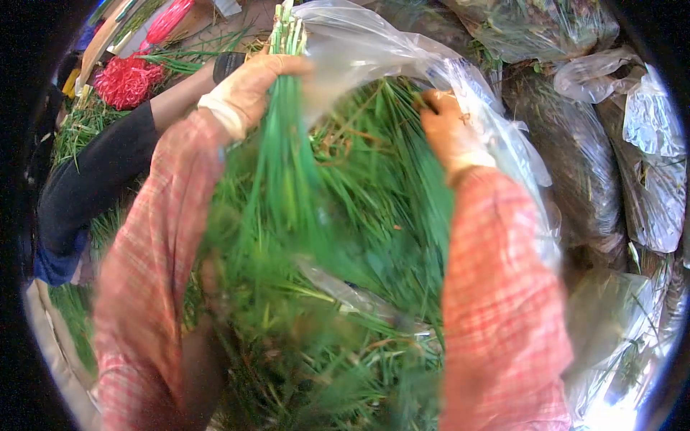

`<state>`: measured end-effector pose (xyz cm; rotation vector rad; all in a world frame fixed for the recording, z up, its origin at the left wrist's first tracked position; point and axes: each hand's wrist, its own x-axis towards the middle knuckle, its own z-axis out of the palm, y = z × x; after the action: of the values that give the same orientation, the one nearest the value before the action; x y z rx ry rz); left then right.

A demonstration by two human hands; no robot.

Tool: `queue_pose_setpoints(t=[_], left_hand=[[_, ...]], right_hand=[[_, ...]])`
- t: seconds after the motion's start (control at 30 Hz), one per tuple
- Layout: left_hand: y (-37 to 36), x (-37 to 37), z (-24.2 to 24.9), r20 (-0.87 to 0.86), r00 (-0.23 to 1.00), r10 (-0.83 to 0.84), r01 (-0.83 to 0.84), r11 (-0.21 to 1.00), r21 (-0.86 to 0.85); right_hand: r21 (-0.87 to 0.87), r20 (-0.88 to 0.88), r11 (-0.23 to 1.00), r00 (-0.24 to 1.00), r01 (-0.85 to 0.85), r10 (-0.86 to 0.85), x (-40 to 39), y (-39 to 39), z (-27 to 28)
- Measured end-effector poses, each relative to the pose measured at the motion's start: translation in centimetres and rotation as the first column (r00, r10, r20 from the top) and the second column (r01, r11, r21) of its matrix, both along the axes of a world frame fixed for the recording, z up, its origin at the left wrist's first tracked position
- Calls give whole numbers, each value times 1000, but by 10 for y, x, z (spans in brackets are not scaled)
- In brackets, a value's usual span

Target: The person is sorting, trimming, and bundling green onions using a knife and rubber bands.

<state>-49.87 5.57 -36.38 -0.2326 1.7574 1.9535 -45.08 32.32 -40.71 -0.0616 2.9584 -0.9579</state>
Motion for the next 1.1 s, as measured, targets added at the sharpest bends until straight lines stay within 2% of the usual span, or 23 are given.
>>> queue_pose_setpoints(t=[0.07, 0.1, 0.13, 0.2, 0.23, 0.37, 0.4, 0.43, 0.5, 0.53, 0.6, 0.63, 0.7, 0.73, 0.8, 0.83, 0.87, 0.9, 0.93, 1.0, 1.03, 1.07, 1.1], left_hand=[[-2, 5, 5, 25, 997, -74, 72, 995, 67], [-1, 12, 10, 41, 998, -44, 41, 996, 75], [-3, 14, 10, 26, 999, -37, 34, 994, 105], [-8, 17, 5, -1, 1000, -19, 19, 986, 168], [-9, 18, 3, 50, 999, 13, -23, 979, 203], [-15, 37, 12, -86, 996, -28, 26, 999, -20], [-17, 41, 13, -95, 995, -11, 11, 1000, -9], [-20, 45, 13, -106, 994, 7, -7, 1000, 3], [-34, 55, 14, -39, 999, -27, 35, 971, 235], [-38, 62, 14, -71, 996, 45, -24, 962, 272], [-39, 82, 17, -127, 975, 180, -124, 924, 362], [-39, 96, 33, -129, 982, 135, -74, 915, 397], [-25, 123, 41, -222, 967, 127, -43, 935, 351], [-15, 134, 45, -268, 956, 120, -27, 945, 327], [21, 149, 58, -356, 923, 149, 10, 913, 408], [39, 151, 55, -282, 958, 54, 90, 876, 474], [54, 151, 63, -376, 922, -97, 172, 970, 174], [72, 152, 62, -334, 933, -131, 181, 976, 123], [90, 155, 61, -292, 942, -164, 192, 979, 68], [120, 170, 73, -284, 955, -83, 156, 958, 243], [129, 177, 77, -272, 961, -44, 135, 937, 323], [134, 180, 72, -281, 956, -81, 179, 922, 345], [140, 181, 60, -292, 949, -115, 222, 904, 366]], right_hand=[[109, -48, 990, 996, 87, -82, -17, -33, 0], [122, -99, 989, 992, 86, -74, -26, -43, -10], [8, -45, 997, 996, 81, -81, -35, -50, -20], [185, 0, 965, 982, 184, -188, -38, -78, -27], [345, 63, 919, 972, 190, -225, -34, -93, -11], [321, 106, 947, 994, -31, -4, -48, -100, -16], [351, 83, 932, 995, -87, 61, -54, -97, -25], [398, 118, 914, 992, -82, 38, -67, -83, -59], [384, 160, 920, 987, -75, 14, -41, -86, -14], [226, 261, 971, 956, 72, -132, -20, -75, 12], [-7, 210, 992, 971, 122, -118, 12, -48, 39], [-155, 46, 988, 999, 9, -1, 29, -20, 34], [-450, 119, 885, 990, 122, -75, 65, 7, 57], [-422, 77, 896, 991, 135, -113, 83, 17, 76], [-636, 131, 725, 962, 266, -237, 111, 50, 84], [-721, 78, 652, 963, 234, -259, 122, 46, 98], [-799, 26, 571, 959, 191, -283, 131, 28, 116], [-864, -23, 484, 950, 137, -311, 139, 12, 132], [-811, -34, 568, 959, 138, -281, 147, 6, 142], [-820, -18, 550, 952, 161, -305, 159, -10, 137], [-878, -23, 472, 976, 83, -216, 162, -18, 138], [-925, -39, 379, 991, 14, -131, 167, -23, 140], [-946, 12, 322, 993, 49, -116, 172, -22, 136]])
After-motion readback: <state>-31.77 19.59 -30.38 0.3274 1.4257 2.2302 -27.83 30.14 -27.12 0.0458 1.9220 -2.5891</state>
